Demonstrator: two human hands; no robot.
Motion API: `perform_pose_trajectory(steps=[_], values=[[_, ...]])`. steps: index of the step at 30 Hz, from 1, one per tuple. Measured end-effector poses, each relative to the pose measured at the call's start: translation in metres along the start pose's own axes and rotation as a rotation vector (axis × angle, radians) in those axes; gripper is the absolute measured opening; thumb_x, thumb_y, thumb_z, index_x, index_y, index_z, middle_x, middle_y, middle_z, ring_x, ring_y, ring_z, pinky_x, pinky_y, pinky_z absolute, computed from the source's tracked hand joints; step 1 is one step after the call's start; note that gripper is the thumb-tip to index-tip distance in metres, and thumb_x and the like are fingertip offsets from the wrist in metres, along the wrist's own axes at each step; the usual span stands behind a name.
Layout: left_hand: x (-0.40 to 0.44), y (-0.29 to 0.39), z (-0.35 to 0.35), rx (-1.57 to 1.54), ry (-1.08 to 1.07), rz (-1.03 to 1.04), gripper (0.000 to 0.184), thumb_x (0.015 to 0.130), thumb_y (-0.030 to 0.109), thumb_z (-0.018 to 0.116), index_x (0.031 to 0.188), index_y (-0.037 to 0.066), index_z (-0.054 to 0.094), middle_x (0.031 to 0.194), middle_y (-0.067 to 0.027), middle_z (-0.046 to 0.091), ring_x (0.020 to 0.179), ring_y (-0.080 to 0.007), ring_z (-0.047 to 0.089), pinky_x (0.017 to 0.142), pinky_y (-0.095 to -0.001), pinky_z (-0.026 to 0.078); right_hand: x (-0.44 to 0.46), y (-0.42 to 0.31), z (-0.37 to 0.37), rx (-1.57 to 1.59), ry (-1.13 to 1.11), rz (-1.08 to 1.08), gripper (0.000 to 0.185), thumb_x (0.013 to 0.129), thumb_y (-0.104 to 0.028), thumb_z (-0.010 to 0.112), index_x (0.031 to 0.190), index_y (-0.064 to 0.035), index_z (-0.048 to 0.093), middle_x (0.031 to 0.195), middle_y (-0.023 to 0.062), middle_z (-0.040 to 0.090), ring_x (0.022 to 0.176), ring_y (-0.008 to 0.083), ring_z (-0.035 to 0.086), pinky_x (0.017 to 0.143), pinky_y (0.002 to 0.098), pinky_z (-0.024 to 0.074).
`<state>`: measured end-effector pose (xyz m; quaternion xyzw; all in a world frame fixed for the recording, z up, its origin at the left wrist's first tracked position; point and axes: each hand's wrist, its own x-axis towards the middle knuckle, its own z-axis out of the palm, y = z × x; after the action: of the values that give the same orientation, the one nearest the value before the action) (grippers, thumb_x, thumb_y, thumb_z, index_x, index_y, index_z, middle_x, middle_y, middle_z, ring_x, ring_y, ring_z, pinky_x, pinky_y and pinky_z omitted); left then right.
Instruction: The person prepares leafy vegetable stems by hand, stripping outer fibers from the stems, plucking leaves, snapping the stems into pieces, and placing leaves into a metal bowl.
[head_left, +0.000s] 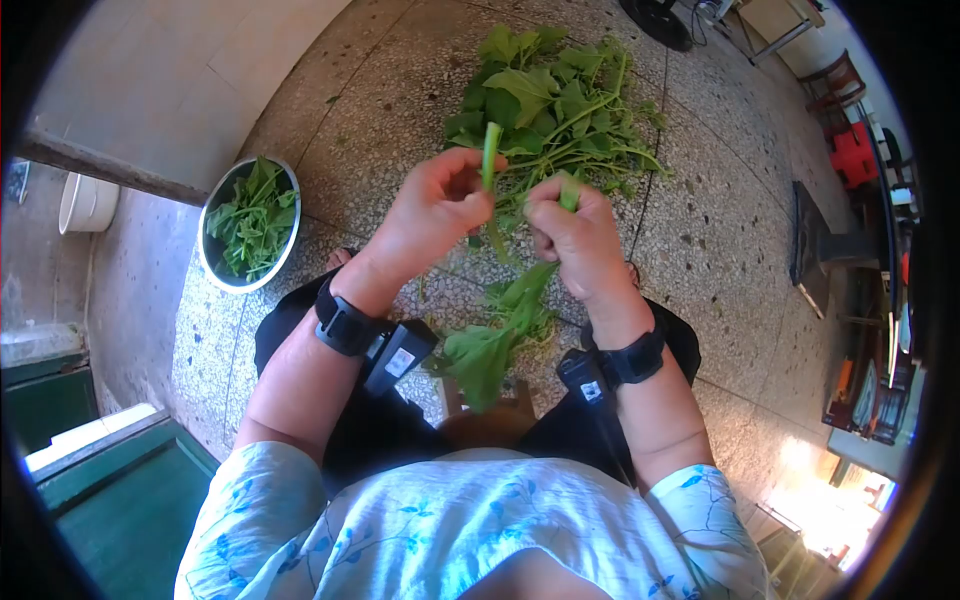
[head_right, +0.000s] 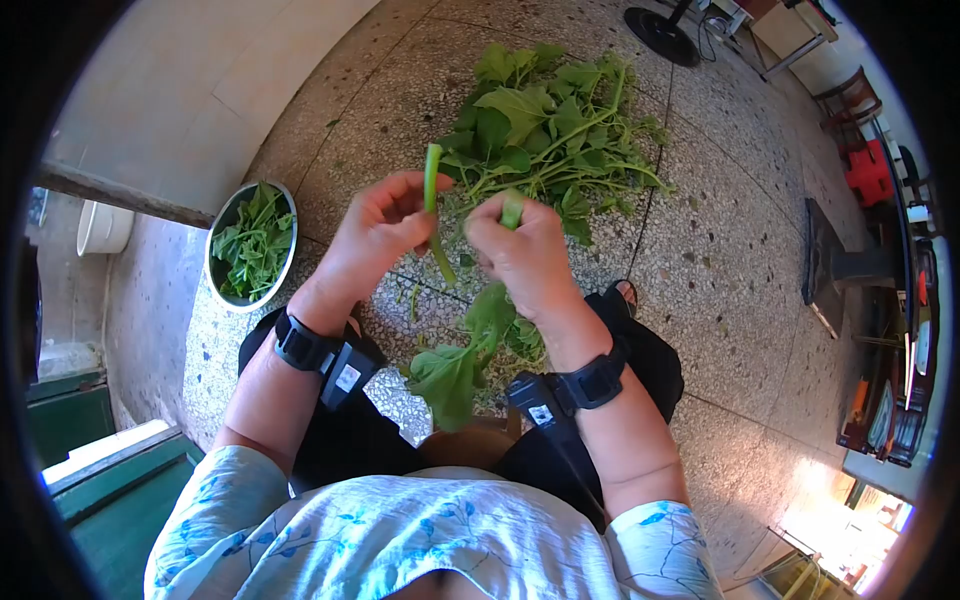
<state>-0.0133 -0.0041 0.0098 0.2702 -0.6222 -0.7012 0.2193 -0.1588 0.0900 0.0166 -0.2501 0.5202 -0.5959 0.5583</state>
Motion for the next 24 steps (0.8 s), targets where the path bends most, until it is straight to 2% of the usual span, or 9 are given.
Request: perform_pose_trajectory(steps=[5, 7, 10, 15, 17, 18, 20, 24], values=[[0.000, -0.001, -0.009, -0.241, 0.043, 0.018, 0.030, 0.081, 0.006, 0.051, 0.111, 0.003, 0.049, 0.079, -0.0006, 0.054, 0.068, -0.0083, 0.052, 0.061, -0.0208, 0.043, 0.001, -0.003, -0.007, -0.153, 0.055, -0.064, 0.003, 0.072, -0.004, 0.053, 0.074, -0.0022, 0.056, 0.056, -0.0045, 0.046, 0.048, 0.0030, 0.039, 0.044, 0.0190, 0.0305], [-0.001, 0.000, -0.010, -0.388, 0.081, -0.017, 0.029, 0.082, 0.007, 0.050, 0.111, 0.003, 0.049, 0.080, -0.0012, 0.054, 0.067, -0.0090, 0.053, 0.059, -0.0212, 0.045, 0.002, 0.002, -0.011, -0.397, 0.010, -0.157, 0.009, 0.075, -0.007, 0.055, 0.081, -0.0011, 0.058, 0.060, -0.0030, 0.050, 0.052, 0.0048, 0.043, 0.047, 0.0205, 0.0353], [0.003, -0.007, -0.013, -0.437, 0.138, -0.008, 0.027, 0.082, 0.008, 0.050, 0.109, 0.004, 0.049, 0.084, -0.0037, 0.053, 0.068, -0.0107, 0.054, 0.056, -0.0243, 0.048, -0.002, 0.006, 0.002, -0.510, -0.008, -0.201, 0.015, 0.076, -0.009, 0.057, 0.088, -0.0009, 0.059, 0.064, -0.0005, 0.055, 0.058, 0.0068, 0.049, 0.053, 0.0226, 0.0402], [0.006, -0.008, -0.012, -0.460, 0.191, 0.015, 0.030, 0.082, 0.005, 0.050, 0.112, 0.004, 0.047, 0.084, -0.0031, 0.053, 0.071, -0.0108, 0.054, 0.057, -0.0236, 0.048, -0.005, 0.015, 0.011, -0.634, -0.049, -0.365, 0.015, 0.076, -0.009, 0.058, 0.089, -0.0004, 0.059, 0.071, 0.0080, 0.059, 0.063, 0.0101, 0.054, 0.057, 0.0251, 0.0432], [0.005, -0.008, -0.010, -0.457, 0.205, 0.012, 0.032, 0.083, 0.004, 0.049, 0.114, 0.004, 0.046, 0.084, -0.0024, 0.053, 0.072, -0.0106, 0.055, 0.059, -0.0230, 0.047, -0.007, 0.012, 0.014, -0.760, -0.023, -0.374, 0.016, 0.075, -0.010, 0.059, 0.087, 0.0007, 0.060, 0.071, 0.0132, 0.060, 0.060, 0.0165, 0.057, 0.056, 0.0268, 0.0442], [0.005, -0.009, -0.010, -0.432, 0.188, 0.017, 0.033, 0.082, 0.003, 0.051, 0.114, 0.003, 0.045, 0.084, -0.0028, 0.053, 0.073, -0.0113, 0.055, 0.060, -0.0236, 0.047, -0.007, 0.013, 0.014, -0.759, -0.024, -0.373, 0.016, 0.075, -0.010, 0.059, 0.087, 0.0007, 0.060, 0.071, 0.0132, 0.060, 0.060, 0.0165, 0.057, 0.056, 0.0268, 0.0442], [0.004, -0.009, -0.011, -0.406, 0.170, 0.020, 0.034, 0.081, 0.003, 0.052, 0.114, 0.003, 0.045, 0.085, -0.0031, 0.054, 0.074, -0.0121, 0.055, 0.061, -0.0243, 0.048, -0.006, 0.016, 0.014, -0.883, -0.060, -0.529, 0.017, 0.072, -0.011, 0.060, 0.083, 0.0012, 0.060, 0.068, 0.0146, 0.058, 0.059, 0.0235, 0.058, 0.055, 0.0295, 0.0449], [0.003, -0.008, -0.010, -0.246, 0.221, 0.034, 0.033, 0.078, 0.001, 0.055, 0.109, 0.001, 0.045, 0.084, -0.0036, 0.054, 0.074, -0.0120, 0.055, 0.063, -0.0252, 0.047, -0.008, 0.014, 0.019, -0.872, -0.052, -0.458, 0.016, 0.070, -0.012, 0.060, 0.081, 0.0010, 0.060, 0.067, 0.0154, 0.058, 0.060, 0.0290, 0.058, 0.055, 0.0332, 0.0451]])
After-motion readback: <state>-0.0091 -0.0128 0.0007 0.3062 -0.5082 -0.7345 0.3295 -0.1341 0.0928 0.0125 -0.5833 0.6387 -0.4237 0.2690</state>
